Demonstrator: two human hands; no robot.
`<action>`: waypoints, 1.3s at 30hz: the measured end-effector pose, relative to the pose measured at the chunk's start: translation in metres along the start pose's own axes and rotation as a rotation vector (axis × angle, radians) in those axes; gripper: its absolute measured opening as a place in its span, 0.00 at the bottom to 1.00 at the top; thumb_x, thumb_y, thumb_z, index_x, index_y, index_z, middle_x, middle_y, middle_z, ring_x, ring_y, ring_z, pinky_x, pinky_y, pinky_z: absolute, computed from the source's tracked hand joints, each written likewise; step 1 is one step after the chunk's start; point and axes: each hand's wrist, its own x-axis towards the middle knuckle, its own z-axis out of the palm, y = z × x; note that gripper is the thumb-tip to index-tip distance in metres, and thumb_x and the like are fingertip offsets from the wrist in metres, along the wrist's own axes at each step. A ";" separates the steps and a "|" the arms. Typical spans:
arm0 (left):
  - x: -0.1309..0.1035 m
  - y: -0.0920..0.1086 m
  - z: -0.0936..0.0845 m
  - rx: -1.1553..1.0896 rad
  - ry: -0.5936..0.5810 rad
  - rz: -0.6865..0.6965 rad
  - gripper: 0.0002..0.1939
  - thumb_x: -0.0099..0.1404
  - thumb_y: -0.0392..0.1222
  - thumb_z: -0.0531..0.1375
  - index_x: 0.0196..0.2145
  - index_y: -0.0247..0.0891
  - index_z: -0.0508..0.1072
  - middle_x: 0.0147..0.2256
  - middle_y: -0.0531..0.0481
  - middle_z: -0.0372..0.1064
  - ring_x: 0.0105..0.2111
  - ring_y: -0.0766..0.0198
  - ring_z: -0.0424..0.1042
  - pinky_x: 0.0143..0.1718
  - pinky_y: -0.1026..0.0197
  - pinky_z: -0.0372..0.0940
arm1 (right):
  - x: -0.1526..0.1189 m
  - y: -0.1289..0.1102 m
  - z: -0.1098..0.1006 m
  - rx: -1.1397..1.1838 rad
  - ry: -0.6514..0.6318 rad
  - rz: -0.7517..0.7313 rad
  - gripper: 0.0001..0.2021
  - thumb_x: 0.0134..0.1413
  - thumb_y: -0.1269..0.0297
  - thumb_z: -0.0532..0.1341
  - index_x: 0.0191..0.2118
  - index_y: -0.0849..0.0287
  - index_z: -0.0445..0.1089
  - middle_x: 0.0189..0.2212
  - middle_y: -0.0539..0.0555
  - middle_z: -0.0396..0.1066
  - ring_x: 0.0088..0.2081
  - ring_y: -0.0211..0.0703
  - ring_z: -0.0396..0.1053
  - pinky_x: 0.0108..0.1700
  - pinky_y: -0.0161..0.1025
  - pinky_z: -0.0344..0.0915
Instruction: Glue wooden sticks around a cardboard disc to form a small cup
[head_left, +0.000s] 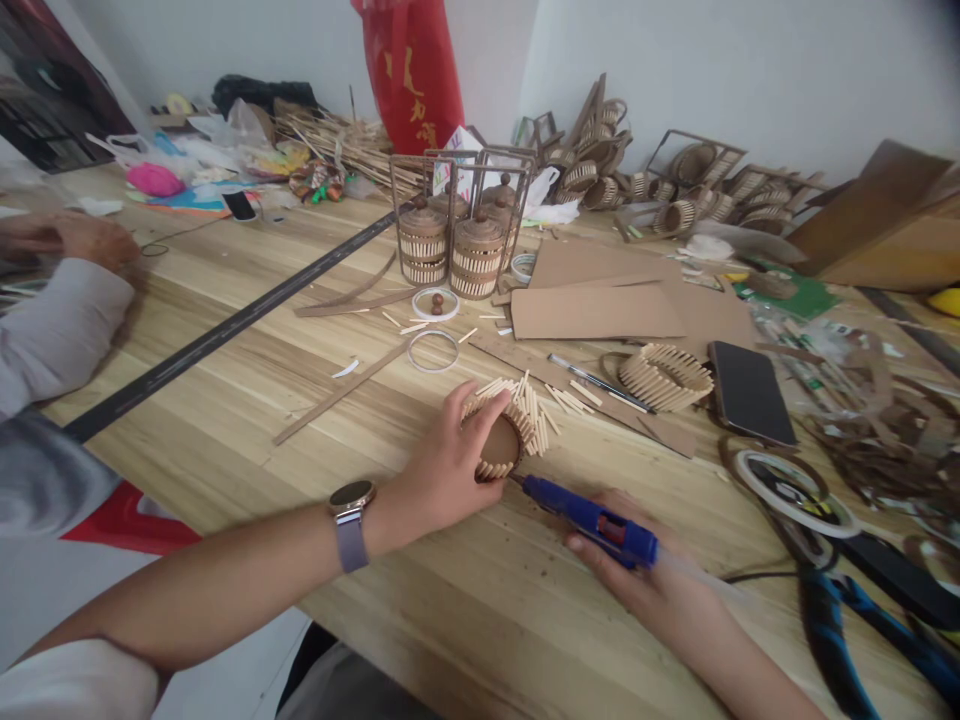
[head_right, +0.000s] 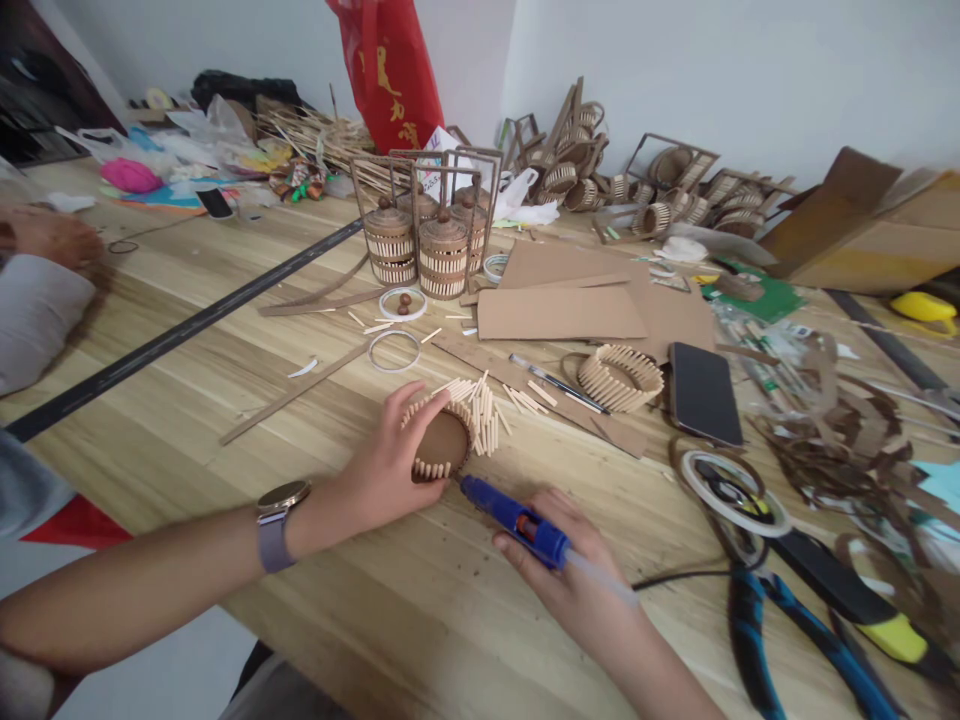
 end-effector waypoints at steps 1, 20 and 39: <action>0.000 0.000 0.000 0.000 0.002 0.001 0.46 0.52 0.35 0.65 0.64 0.41 0.47 0.61 0.37 0.40 0.62 0.44 0.46 0.61 0.44 0.53 | 0.000 0.000 0.000 -0.001 0.002 -0.001 0.10 0.59 0.57 0.56 0.30 0.56 0.64 0.24 0.51 0.66 0.27 0.43 0.68 0.30 0.39 0.67; 0.000 0.000 0.000 -0.010 0.000 -0.007 0.47 0.52 0.35 0.65 0.64 0.43 0.46 0.61 0.38 0.40 0.62 0.43 0.47 0.60 0.41 0.53 | 0.000 0.001 0.001 -0.033 0.033 -0.009 0.10 0.58 0.58 0.57 0.28 0.56 0.63 0.22 0.49 0.65 0.25 0.41 0.67 0.27 0.37 0.65; 0.000 0.001 -0.001 -0.001 -0.001 -0.001 0.46 0.52 0.34 0.64 0.63 0.42 0.46 0.61 0.38 0.41 0.62 0.44 0.47 0.61 0.42 0.53 | 0.001 -0.003 0.000 -0.044 0.000 0.044 0.12 0.58 0.56 0.56 0.27 0.55 0.64 0.23 0.50 0.66 0.26 0.42 0.68 0.29 0.38 0.65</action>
